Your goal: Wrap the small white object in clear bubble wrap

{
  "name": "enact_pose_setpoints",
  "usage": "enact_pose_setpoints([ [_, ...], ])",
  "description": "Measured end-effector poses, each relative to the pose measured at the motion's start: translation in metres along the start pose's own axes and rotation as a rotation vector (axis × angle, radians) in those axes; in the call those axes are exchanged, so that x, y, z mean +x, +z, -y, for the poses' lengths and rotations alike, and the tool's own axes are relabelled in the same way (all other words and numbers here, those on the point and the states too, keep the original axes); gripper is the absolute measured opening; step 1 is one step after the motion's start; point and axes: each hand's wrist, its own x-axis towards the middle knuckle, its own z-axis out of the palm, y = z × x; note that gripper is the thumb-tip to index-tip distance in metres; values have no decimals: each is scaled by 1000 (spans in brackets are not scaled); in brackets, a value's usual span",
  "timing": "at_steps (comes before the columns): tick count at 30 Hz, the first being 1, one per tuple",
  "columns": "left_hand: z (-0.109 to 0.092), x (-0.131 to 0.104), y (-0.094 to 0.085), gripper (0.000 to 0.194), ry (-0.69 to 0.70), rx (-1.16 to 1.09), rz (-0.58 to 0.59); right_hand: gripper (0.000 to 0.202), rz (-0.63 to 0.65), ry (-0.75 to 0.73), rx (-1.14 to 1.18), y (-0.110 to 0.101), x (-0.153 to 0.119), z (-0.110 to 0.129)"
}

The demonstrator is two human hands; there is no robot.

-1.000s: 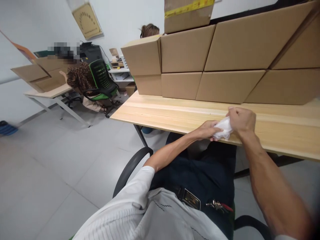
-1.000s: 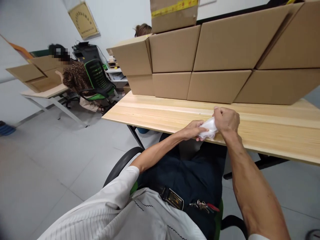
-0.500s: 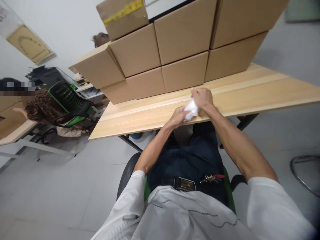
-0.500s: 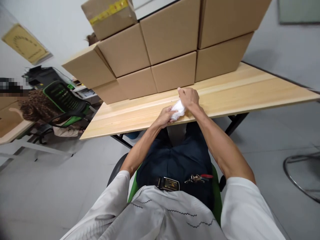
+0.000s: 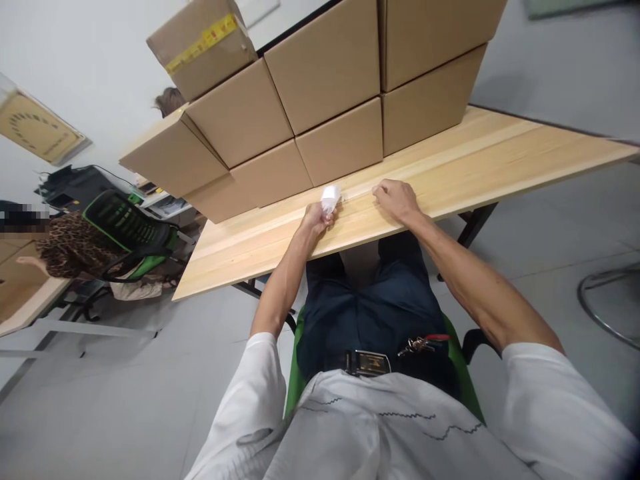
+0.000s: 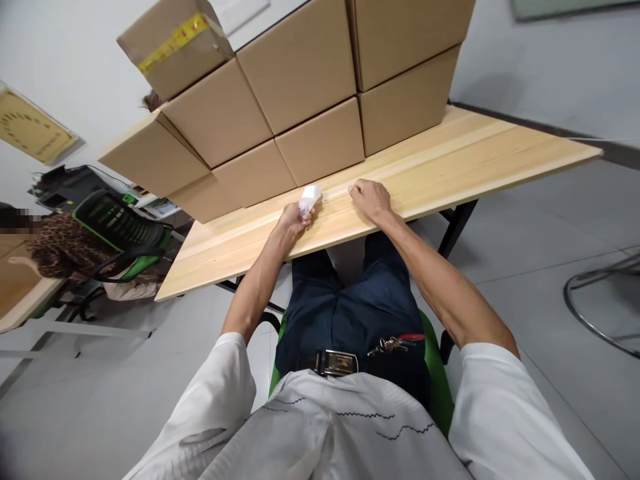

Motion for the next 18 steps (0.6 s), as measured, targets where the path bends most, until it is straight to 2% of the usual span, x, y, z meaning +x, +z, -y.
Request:
enact_pose_setpoints([
  [2, -4, 2, -3, 9, 7, 152, -37, 40, 40, -51, -12, 3, -1, 5],
  [4, -5, 3, -4, 1, 11, 299, -38, 50, 67, -171, 29, 8, -1, 13],
  [7, -6, 4, -4, 11, 9, 464, -1, 65, 108, -392, 117, 21, -2, 32],
  [10, -7, 4, -6, 17, 20, 579, 40, 67, 224, -534, 65, 33, -7, 51],
  [12, -9, 3, -11, 19, 43, 644, 63, 64, 301, -556, -18, 38, -13, 58],
  [15, -11, -4, -23, 24, 101, 793, 78, 61, 341, -561, -106, 42, -23, 55],
  [18, -11, -11, -38, 23, 232, 967, 3, 61, 353, -576, -147, 42, -28, 47],
])
